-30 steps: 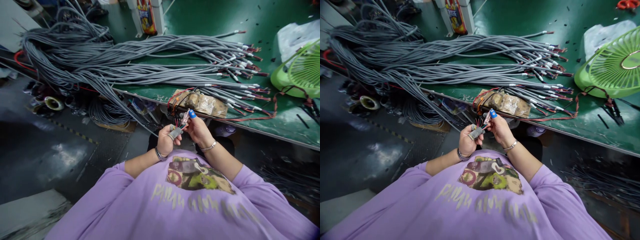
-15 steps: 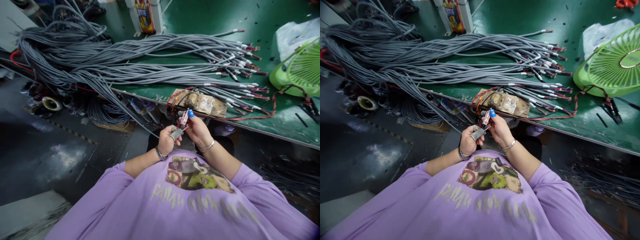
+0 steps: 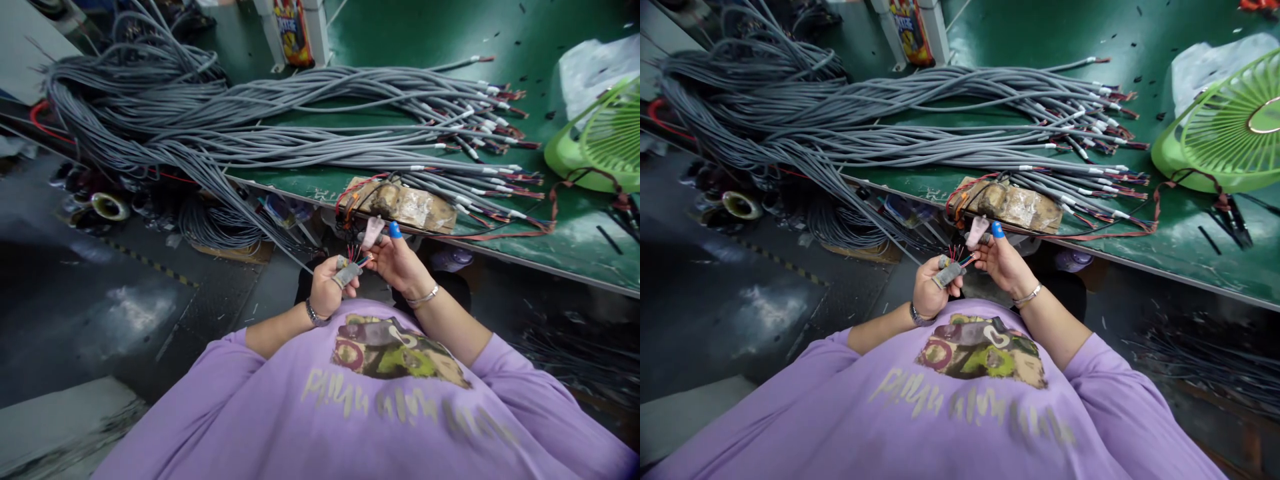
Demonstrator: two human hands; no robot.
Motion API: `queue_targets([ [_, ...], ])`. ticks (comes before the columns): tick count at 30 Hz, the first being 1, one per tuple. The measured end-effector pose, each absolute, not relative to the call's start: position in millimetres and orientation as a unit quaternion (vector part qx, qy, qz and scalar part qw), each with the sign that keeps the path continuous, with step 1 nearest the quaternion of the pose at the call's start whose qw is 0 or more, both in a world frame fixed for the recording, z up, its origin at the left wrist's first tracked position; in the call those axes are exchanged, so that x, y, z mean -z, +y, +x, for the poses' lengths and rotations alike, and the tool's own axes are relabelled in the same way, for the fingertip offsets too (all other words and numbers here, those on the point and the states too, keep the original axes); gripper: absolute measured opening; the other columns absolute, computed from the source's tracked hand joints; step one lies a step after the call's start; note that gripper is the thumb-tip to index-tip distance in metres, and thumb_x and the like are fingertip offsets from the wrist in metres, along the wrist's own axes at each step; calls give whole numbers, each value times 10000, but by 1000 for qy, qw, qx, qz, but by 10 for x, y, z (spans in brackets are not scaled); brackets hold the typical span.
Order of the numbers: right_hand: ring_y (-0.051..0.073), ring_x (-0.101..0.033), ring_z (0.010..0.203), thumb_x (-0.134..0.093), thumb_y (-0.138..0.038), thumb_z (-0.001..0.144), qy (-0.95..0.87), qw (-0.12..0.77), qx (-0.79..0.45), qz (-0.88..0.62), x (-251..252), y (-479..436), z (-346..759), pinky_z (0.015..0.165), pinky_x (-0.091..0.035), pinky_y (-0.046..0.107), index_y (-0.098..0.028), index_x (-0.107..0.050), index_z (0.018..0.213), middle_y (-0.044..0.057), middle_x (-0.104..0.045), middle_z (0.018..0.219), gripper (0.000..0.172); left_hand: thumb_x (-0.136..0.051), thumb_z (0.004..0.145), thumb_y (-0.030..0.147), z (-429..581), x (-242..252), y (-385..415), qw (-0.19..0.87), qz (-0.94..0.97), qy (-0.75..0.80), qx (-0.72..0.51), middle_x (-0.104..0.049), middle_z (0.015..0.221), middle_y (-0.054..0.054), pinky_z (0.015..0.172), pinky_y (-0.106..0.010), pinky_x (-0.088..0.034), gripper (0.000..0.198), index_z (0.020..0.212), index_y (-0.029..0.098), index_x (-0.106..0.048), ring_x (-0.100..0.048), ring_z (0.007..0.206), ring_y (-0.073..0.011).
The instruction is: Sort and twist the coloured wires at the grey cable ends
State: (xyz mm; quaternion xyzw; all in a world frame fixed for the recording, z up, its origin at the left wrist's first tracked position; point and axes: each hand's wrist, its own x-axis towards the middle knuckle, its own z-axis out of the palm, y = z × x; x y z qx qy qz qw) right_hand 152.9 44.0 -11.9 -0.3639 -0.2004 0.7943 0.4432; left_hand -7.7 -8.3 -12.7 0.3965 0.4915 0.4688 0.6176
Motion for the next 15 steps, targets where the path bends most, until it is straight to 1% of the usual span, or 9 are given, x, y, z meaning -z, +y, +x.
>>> queue_targets([
  [3,128,-612,647,-770,-705,652,-229,408,-815,-343,124,388,1579,561,-509,227,-185,-718,813,42,-705,780,547,-727,750,501,-89,145,-84,618,393,494,-468,-640,568,17,369,-175,-375,366,688,170,-585,-520,379,-68],
  [5,130,-610,651,-853,-621,594,-262,395,-818,-327,122,339,1585,584,-513,236,-179,-715,796,28,-688,746,505,-728,741,515,-85,158,-79,618,393,497,-465,-641,568,17,371,-177,-379,375,694,171,-585,-518,377,-69],
  [9,101,-529,577,-904,-454,601,-325,418,-770,-355,121,252,1519,545,-443,225,-175,-704,765,-9,-641,669,380,-729,732,526,-70,152,-72,612,404,498,-463,-636,565,18,381,-177,-389,384,694,173,-583,-527,387,-72],
  [12,94,-502,567,-905,-407,607,-348,449,-727,-386,122,228,1460,528,-393,223,-183,-717,771,-11,-654,681,335,-747,721,514,-59,103,-69,620,414,496,-445,-629,555,19,393,-178,-410,380,695,170,-589,-543,400,-78],
  [15,103,-514,553,-894,-393,623,-376,443,-716,-386,105,234,1457,542,-404,242,-184,-722,734,-10,-653,643,293,-784,687,500,-56,37,-55,650,431,483,-399,-636,548,6,431,-196,-467,385,705,158,-608,-575,426,-95],
])
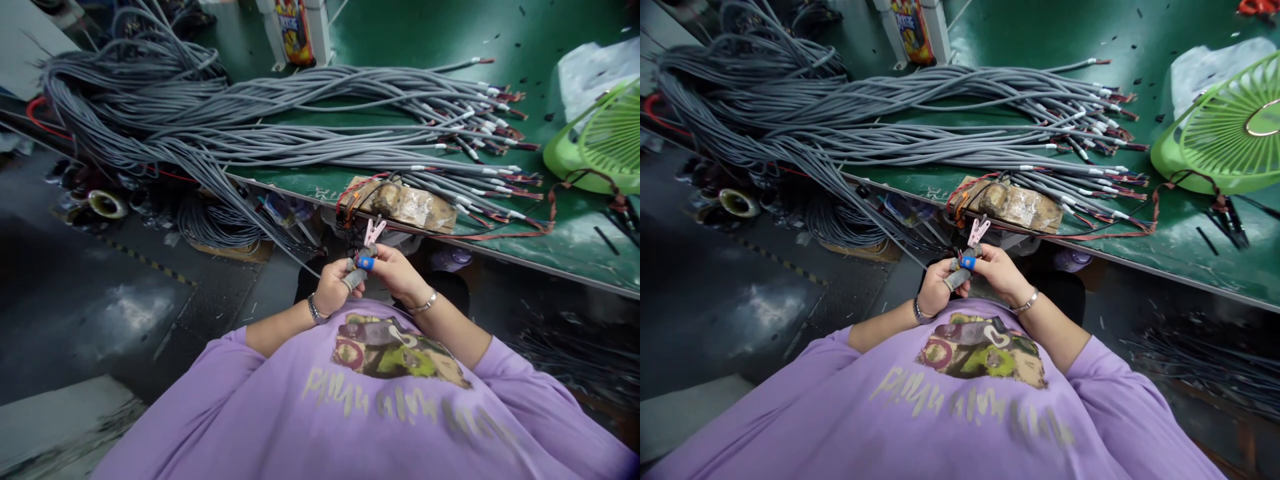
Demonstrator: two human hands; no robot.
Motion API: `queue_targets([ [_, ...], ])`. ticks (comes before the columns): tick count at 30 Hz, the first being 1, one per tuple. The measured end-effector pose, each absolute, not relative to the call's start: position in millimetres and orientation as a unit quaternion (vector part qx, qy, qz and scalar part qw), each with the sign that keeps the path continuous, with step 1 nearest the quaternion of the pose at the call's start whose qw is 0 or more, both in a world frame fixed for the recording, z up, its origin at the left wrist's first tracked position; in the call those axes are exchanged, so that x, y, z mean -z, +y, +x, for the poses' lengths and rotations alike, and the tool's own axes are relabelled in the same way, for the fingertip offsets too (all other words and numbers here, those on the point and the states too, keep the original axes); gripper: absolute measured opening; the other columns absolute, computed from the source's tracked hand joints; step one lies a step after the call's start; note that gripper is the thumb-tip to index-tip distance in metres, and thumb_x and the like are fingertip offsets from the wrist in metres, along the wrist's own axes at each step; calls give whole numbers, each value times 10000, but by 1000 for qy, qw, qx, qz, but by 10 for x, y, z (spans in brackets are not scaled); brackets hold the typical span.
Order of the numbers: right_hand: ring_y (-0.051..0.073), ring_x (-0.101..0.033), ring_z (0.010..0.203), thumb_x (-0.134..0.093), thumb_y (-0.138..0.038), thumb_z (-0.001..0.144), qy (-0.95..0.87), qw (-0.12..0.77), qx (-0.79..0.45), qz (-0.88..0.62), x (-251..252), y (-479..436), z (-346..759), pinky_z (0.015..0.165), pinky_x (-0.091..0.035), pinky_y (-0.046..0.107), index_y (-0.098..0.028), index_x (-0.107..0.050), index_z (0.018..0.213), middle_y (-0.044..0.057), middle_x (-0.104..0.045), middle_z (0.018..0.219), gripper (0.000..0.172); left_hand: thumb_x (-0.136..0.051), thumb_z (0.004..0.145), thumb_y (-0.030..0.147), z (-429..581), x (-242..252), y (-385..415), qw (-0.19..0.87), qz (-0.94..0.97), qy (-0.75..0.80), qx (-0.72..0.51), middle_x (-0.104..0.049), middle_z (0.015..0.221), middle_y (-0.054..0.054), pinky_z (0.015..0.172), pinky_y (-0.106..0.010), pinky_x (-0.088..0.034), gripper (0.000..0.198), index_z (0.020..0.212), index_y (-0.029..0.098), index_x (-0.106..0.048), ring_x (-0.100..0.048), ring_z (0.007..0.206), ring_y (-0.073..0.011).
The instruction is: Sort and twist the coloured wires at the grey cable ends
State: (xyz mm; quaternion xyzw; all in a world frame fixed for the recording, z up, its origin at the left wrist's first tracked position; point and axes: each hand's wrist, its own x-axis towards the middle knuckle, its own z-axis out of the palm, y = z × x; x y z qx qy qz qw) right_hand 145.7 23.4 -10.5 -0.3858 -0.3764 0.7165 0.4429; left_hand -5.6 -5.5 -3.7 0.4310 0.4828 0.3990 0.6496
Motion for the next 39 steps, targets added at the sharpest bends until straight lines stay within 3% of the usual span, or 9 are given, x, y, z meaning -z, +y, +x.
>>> queue_targets([
  [6,123,-574,584,-879,-370,658,-424,417,-711,-376,87,245,1555,592,-461,265,-184,-740,753,6,-688,669,251,-803,670,495,-80,5,-1,688,455,465,-321,-671,559,-37,463,-219,-498,403,656,143,-607,-633,462,-135],
  [11,112,-564,614,-889,-394,642,-383,436,-719,-383,168,251,1606,575,-459,246,-196,-747,876,4,-696,753,338,-749,732,512,-88,110,23,685,417,471,-368,-696,606,-48,482,-220,-500,385,699,143,-645,-649,484,-138],
  [16,98,-508,551,-881,-403,665,-383,473,-690,-392,190,219,1550,527,-418,241,-199,-706,779,-19,-638,652,291,-721,773,539,-71,175,38,671,421,463,-398,-728,665,-69,550,-248,-537,402,744,141,-680,-688,556,-161],
  [20,94,-505,509,-865,-396,689,-383,485,-674,-404,164,190,1483,509,-416,246,-191,-682,719,-15,-635,612,276,-779,722,528,-79,125,66,676,463,450,-355,-723,645,-70,599,-264,-556,403,709,134,-696,-677,568,-155],
  [24,116,-517,462,-859,-438,683,-389,460,-692,-398,119,194,1453,469,-415,267,-196,-665,713,-8,-636,574,312,-779,731,488,-99,122,64,660,491,451,-345,-712,620,-64,573,-257,-539,372,659,135,-689,-648,535,-140],
  [28,95,-465,492,-858,-458,675,-404,462,-664,-427,99,228,1455,483,-371,251,-185,-685,687,-6,-615,576,323,-735,779,463,-89,228,37,666,426,449,-416,-724,642,-57,558,-270,-550,332,723,138,-690,-671,535,-160],
  [33,96,-447,558,-889,-484,607,-386,472,-656,-445,156,248,1456,517,-353,250,-180,-690,709,-8,-617,643,378,-749,745,499,-52,317,28,660,369,455,-471,-726,654,-51,534,-269,-543,365,757,142,-671,-683,534,-174],
  [39,77,-384,529,-907,-490,560,-341,478,-668,-457,189,233,1416,512,-318,245,-179,-614,635,-36,-550,580,434,-766,719,514,-24,306,16,658,347,468,-477,-729,670,-53,520,-263,-530,385,746,151,-639,-698,547,-186],
])
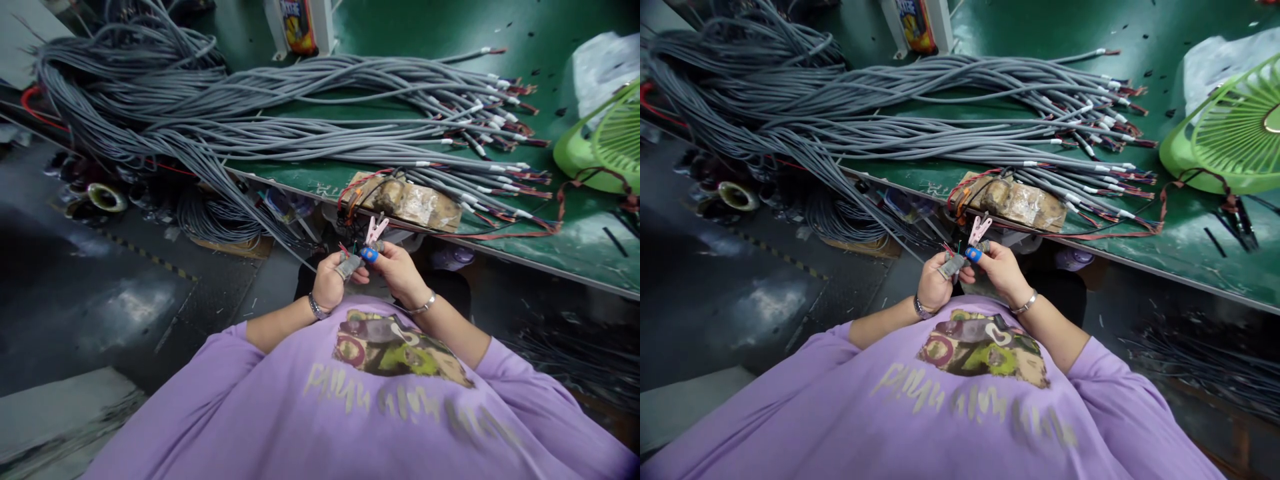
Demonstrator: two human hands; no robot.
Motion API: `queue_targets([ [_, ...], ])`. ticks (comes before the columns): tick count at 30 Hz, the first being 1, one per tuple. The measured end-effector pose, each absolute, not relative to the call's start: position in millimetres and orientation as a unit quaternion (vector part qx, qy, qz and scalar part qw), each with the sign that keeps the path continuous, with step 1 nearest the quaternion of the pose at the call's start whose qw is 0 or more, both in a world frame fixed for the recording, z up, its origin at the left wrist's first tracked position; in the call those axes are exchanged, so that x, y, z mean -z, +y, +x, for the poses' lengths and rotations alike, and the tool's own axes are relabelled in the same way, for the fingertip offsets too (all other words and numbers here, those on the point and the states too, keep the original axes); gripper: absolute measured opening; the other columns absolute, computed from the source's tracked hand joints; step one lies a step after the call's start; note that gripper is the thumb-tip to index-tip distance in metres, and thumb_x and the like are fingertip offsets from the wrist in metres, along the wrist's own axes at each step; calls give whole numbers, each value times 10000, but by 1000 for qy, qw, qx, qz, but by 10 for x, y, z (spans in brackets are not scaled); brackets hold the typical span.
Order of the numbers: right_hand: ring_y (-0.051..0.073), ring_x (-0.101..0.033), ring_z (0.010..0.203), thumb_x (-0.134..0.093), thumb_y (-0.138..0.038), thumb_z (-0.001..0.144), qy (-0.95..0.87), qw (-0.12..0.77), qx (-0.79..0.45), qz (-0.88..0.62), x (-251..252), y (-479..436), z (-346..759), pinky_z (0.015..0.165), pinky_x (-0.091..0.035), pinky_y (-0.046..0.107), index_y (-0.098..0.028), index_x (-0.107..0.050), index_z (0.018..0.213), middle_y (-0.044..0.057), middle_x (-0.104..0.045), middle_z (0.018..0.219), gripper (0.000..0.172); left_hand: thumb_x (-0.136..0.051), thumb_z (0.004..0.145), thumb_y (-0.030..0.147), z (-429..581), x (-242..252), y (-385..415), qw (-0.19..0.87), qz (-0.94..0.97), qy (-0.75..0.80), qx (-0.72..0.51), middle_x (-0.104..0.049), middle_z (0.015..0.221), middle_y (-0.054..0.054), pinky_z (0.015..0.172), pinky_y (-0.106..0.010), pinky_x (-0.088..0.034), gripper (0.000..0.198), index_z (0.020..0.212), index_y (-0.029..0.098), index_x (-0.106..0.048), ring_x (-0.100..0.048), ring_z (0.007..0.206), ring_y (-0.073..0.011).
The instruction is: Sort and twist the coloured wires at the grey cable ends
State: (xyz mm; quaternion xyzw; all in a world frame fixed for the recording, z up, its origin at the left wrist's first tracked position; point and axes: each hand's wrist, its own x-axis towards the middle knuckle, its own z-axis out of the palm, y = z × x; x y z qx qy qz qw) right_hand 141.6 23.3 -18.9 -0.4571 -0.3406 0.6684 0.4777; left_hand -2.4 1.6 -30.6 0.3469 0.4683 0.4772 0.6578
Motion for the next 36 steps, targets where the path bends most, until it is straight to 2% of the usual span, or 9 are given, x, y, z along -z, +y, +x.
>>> queue_targets([
  [8,87,-411,541,-909,-489,544,-359,455,-674,-458,144,213,1421,513,-315,249,-176,-646,673,-21,-573,608,429,-742,733,530,-34,319,33,642,316,474,-513,-709,633,-27,509,-270,-540,389,807,164,-632,-689,529,-184],
  [12,87,-421,546,-907,-472,551,-395,420,-682,-449,146,198,1475,516,-320,240,-174,-652,674,-25,-570,597,411,-748,718,533,-41,299,38,633,314,473,-527,-687,605,-13,485,-260,-525,390,780,167,-628,-669,506,-172],
  [16,98,-473,588,-910,-464,551,-400,393,-710,-426,162,215,1553,534,-371,236,-174,-682,721,-4,-624,673,406,-753,719,517,-51,257,22,625,322,478,-526,-682,593,-12,458,-235,-492,379,740,164,-615,-630,459,-139],
  [19,111,-520,624,-901,-500,564,-366,406,-725,-418,170,232,1561,570,-442,251,-186,-693,805,2,-640,725,448,-751,723,511,-53,240,9,621,333,480,-523,-690,599,-18,435,-216,-457,377,719,161,-608,-611,435,-124],
  [22,107,-524,608,-878,-507,610,-359,425,-718,-417,156,223,1493,553,-426,241,-186,-682,796,1,-637,704,419,-744,742,488,-50,242,-8,622,355,477,-509,-695,605,-17,443,-211,-457,350,736,159,-626,-616,443,-121],
  [29,66,-455,518,-851,-289,595,-292,490,-689,-448,102,178,1308,500,-345,201,-179,-625,654,-38,-577,583,259,-727,777,455,-40,260,-25,617,382,477,-497,-691,610,-9,453,-210,-466,309,742,159,-644,-619,454,-116],
  [33,57,-400,489,-771,-215,605,-140,552,-680,-461,110,279,1390,466,-363,182,-195,-533,639,-79,-476,543,241,-732,761,500,-53,252,-30,620,366,478,-503,-688,612,-11,445,-208,-469,353,733,162,-636,-600,440,-105],
  [36,57,-403,483,-732,-199,647,-62,558,-698,-444,118,362,1518,467,-394,176,-199,-511,662,-80,-475,552,221,-733,756,507,-66,236,-43,621,358,476,-510,-689,610,-12,445,-209,-475,361,730,162,-633,-604,445,-106],
])
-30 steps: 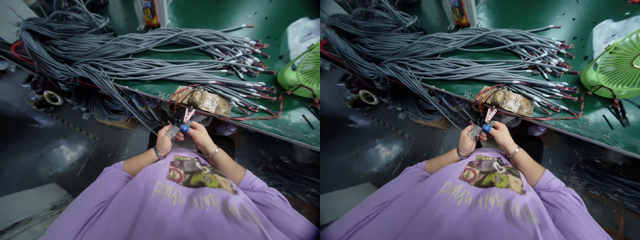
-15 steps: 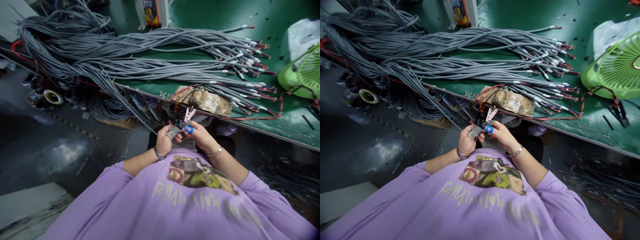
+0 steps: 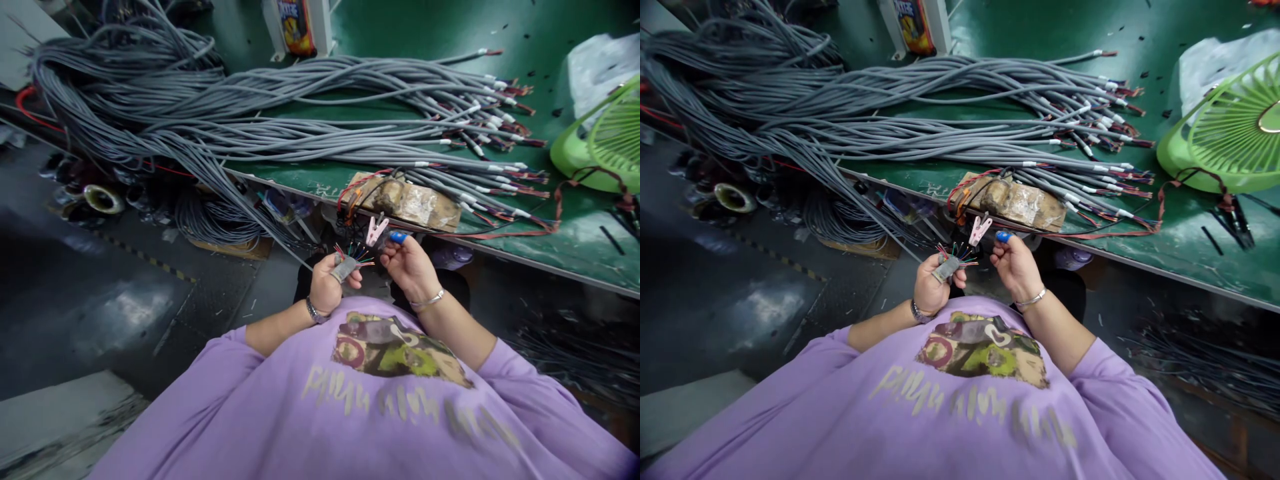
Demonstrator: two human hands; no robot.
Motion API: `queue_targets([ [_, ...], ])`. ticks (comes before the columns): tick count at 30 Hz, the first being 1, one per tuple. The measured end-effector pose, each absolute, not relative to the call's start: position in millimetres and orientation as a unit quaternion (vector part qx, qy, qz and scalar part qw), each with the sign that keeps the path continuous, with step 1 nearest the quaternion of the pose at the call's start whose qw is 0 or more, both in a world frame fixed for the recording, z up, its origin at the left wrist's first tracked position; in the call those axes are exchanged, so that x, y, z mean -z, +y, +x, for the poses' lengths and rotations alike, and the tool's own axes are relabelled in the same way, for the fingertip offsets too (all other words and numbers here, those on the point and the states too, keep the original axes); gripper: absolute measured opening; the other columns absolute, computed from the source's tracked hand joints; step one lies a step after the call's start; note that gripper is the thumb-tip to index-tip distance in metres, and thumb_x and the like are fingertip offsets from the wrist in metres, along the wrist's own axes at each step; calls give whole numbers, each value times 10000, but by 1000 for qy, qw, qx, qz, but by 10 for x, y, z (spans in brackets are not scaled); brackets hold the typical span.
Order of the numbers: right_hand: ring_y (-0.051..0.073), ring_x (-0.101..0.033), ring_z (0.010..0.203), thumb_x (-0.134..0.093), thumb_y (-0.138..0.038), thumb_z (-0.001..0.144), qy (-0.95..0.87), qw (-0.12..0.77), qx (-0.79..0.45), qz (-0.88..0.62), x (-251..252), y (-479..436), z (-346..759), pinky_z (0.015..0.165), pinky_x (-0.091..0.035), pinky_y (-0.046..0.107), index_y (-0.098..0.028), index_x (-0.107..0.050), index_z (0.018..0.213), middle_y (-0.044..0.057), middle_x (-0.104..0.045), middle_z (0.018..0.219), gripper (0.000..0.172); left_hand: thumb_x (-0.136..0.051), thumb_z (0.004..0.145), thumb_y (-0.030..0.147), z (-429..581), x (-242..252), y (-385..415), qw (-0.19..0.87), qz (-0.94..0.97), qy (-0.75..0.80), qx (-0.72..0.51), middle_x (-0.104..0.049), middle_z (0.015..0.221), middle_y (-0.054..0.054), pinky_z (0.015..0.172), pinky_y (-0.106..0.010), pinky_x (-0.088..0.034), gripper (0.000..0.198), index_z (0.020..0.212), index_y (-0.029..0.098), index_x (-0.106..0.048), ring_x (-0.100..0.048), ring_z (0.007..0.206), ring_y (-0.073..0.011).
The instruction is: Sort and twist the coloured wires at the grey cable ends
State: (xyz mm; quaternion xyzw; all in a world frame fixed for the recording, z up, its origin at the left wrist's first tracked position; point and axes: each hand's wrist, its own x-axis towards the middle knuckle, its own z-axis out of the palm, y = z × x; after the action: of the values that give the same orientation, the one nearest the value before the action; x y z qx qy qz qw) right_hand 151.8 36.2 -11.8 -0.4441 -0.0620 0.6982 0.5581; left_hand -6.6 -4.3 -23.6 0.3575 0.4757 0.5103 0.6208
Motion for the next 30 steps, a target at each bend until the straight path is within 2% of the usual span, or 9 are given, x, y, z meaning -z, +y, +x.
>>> queue_targets([
  [3,69,-471,510,-744,-316,729,-62,516,-741,-425,130,390,1596,498,-436,185,-199,-566,742,-57,-546,607,213,-745,745,507,-59,201,-52,632,350,468,-510,-688,604,-10,437,-208,-475,364,736,160,-634,-595,435,-104],
  [7,101,-545,586,-721,-631,750,-142,470,-767,-412,134,430,1585,540,-462,221,-202,-611,791,-2,-642,729,445,-786,689,507,-12,99,-35,665,332,450,-495,-671,568,-2,406,-211,-454,387,710,163,-610,-566,398,-102],
  [9,109,-534,590,-711,-702,727,-197,469,-757,-410,114,474,1554,542,-454,236,-202,-624,786,6,-645,736,511,-803,655,503,23,30,-8,686,319,442,-481,-656,544,2,389,-215,-442,400,691,166,-591,-552,379,-104],
  [13,111,-492,565,-711,-742,702,-263,471,-735,-410,49,548,1479,518,-422,248,-193,-669,817,-5,-605,663,563,-817,606,520,93,-73,57,711,293,439,-465,-632,517,8,365,-209,-414,435,692,169,-573,-533,362,-102],
  [21,106,-509,535,-771,-735,628,-214,508,-732,-401,29,556,1384,478,-410,246,-176,-635,705,-9,-602,623,580,-814,590,519,156,-32,119,715,286,445,-457,-630,523,6,362,-204,-402,443,722,162,-587,-528,371,-99],
  [25,110,-515,544,-771,-723,644,-214,508,-731,-403,46,560,1373,504,-420,257,-185,-614,698,-7,-618,635,562,-815,601,494,163,3,115,720,290,446,-446,-633,520,-2,365,-201,-404,419,691,157,-583,-529,367,-98],
  [30,110,-503,534,-682,-800,672,-216,499,-741,-395,65,542,1392,500,-418,255,-204,-627,774,-6,-623,665,607,-810,618,493,139,3,82,720,291,447,-444,-629,509,3,368,-201,-407,407,688,161,-586,-527,356,-97],
])
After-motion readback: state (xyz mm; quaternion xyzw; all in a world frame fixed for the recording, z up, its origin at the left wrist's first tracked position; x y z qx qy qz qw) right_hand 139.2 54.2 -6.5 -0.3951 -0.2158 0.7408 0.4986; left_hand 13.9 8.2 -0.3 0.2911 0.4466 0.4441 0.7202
